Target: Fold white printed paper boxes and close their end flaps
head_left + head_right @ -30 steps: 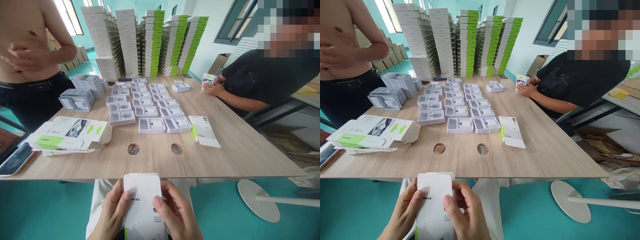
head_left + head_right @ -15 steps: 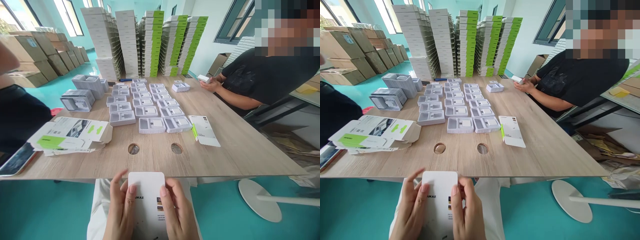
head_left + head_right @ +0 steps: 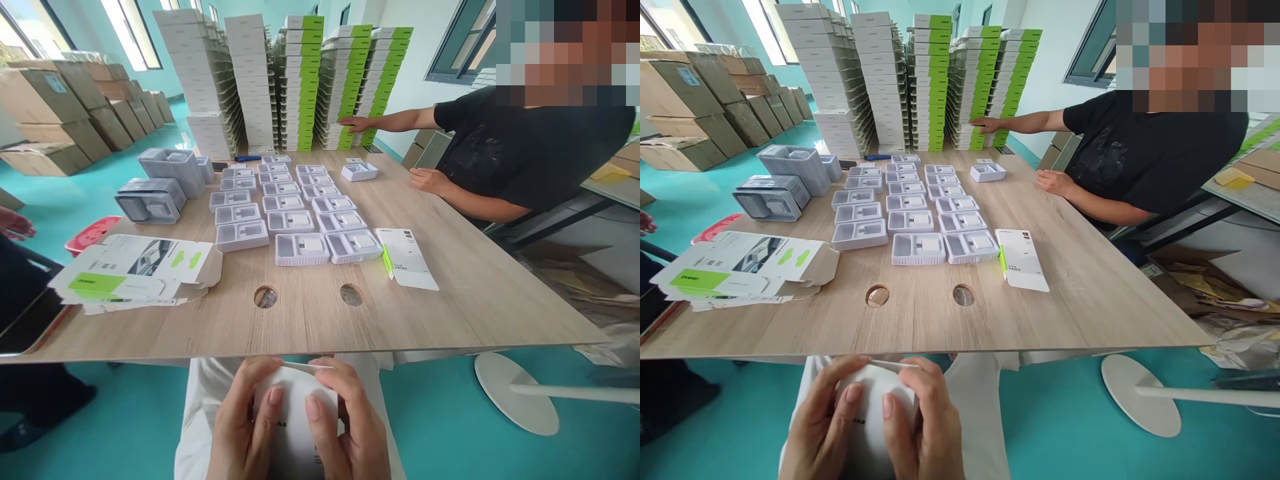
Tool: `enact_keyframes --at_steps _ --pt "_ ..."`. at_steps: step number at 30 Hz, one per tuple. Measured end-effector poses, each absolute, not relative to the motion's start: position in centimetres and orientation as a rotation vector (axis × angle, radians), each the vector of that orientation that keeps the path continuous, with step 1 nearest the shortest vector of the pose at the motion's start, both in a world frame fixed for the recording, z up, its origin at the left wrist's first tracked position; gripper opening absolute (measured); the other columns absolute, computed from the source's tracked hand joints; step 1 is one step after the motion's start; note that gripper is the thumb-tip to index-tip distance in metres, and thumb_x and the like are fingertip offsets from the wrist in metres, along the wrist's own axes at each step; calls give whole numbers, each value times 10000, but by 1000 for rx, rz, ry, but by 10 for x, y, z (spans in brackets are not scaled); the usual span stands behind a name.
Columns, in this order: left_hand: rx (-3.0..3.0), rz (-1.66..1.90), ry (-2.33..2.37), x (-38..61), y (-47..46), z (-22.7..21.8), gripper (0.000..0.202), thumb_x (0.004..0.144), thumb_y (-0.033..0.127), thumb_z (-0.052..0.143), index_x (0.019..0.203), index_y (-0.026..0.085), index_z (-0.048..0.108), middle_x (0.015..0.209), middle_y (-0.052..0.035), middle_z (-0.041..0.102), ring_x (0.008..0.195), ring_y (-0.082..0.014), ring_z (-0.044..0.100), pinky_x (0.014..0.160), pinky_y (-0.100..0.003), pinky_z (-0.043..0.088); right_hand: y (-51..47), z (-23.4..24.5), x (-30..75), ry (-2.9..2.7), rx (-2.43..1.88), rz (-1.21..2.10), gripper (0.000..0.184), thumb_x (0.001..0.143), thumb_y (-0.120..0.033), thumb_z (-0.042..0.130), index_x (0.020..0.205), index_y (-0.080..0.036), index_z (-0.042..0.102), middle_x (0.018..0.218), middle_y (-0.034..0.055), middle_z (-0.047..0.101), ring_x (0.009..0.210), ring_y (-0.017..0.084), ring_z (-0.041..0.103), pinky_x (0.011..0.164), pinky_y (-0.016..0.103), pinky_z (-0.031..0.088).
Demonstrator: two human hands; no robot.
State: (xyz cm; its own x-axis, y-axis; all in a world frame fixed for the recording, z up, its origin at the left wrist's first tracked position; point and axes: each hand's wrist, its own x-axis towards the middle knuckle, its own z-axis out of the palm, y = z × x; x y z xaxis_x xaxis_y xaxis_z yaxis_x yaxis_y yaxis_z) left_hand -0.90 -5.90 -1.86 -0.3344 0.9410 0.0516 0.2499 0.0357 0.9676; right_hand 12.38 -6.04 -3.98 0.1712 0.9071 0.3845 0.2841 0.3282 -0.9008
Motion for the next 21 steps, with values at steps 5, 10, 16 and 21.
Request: enact_keyframes --at_steps 5,10,16,21 --pt "1212 1399 1603 -6 -62 -22 407 933 657 620 1083 306 764 1075 -39 790 942 -234 723 838 -323 575 -58 -42 122 -1392 -1185 590 185 1082 -383 519 1159 -274 647 1124 100 720 1035 251 712 857 390 599" --pt "1278 1481 1502 -1 -63 -21 275 967 577 629 1028 337 747 1096 -20 734 1001 -217 694 872 -303 555 -57 -42 120 -1420 -1157 574 170 1090 -336 497 1201 -284 614 1198 97 711 1096 252 707 888 381 590" --pt "1265 1369 1554 -5 -54 -23 372 956 641 595 904 296 726 959 -26 703 911 -215 666 764 -288 552 -50 -37 123 -1519 -1099 553 176 1082 -242 459 1205 -280 579 1197 93 682 1116 240 695 905 377 589" --pt "1331 1413 1471 -5 -40 -24 318 1016 538 550 875 305 715 946 -13 690 900 -196 654 788 -276 543 -32 -23 131 -1620 -1093 451 138 1015 -144 523 1083 -255 567 1042 62 668 937 191 711 773 286 600"
